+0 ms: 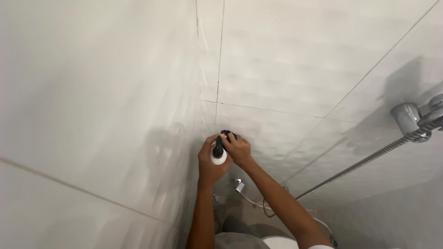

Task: The person sprays a cleaning solution onto a hexagonal mirror and wipes it with a black cloth. They then move to the tiled wall near the shower and continue wiping the surface with the same cloth and spray bottle.

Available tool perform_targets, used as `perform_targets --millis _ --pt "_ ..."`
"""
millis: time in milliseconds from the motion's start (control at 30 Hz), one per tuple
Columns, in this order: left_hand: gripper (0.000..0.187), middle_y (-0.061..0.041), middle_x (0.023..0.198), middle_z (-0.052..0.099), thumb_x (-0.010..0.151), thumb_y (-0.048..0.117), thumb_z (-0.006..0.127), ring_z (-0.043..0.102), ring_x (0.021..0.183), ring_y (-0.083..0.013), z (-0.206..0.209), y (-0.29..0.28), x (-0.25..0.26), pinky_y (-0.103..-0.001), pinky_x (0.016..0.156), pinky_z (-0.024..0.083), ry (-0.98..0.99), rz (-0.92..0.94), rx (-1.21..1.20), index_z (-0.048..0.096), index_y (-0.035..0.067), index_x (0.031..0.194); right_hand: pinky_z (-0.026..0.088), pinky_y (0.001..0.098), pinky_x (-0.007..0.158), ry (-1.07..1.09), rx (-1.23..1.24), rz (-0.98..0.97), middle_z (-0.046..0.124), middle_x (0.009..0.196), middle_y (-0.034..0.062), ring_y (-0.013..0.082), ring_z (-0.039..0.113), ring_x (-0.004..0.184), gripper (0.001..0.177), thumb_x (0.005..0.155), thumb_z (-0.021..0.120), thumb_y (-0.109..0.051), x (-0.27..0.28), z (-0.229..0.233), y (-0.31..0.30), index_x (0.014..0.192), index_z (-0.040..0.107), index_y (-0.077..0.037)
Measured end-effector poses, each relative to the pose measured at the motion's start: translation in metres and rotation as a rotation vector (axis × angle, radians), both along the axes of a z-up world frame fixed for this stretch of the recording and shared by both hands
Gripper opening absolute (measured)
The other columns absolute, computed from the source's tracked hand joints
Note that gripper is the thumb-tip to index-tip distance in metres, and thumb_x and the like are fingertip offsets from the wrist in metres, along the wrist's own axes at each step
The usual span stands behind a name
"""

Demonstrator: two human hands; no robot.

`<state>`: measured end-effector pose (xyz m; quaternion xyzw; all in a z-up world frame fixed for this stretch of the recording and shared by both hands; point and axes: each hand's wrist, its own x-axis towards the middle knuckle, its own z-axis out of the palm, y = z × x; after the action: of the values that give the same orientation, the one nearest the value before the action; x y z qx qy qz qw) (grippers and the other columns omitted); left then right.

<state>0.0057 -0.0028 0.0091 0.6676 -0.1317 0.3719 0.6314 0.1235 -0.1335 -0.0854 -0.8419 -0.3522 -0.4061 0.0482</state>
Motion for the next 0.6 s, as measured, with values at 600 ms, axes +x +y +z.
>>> perform_targets --millis 600 --pt "0.061 -0.013 0.124 0.069 0.073 -0.010 0.070 0.071 0.097 -0.0180 -0.009 0.001 -0.007 -0.032 0.085 0.060 0.014 0.011 -0.003 0.056 0.002 0.131 0.052 0.0349 0.057 -0.019 0.076 -0.083 0.064 0.094 0.0032 0.0222 0.066 0.073 0.040 0.075 0.081 -0.018 -0.011 0.021 -0.007 0.113 0.070 -0.012"
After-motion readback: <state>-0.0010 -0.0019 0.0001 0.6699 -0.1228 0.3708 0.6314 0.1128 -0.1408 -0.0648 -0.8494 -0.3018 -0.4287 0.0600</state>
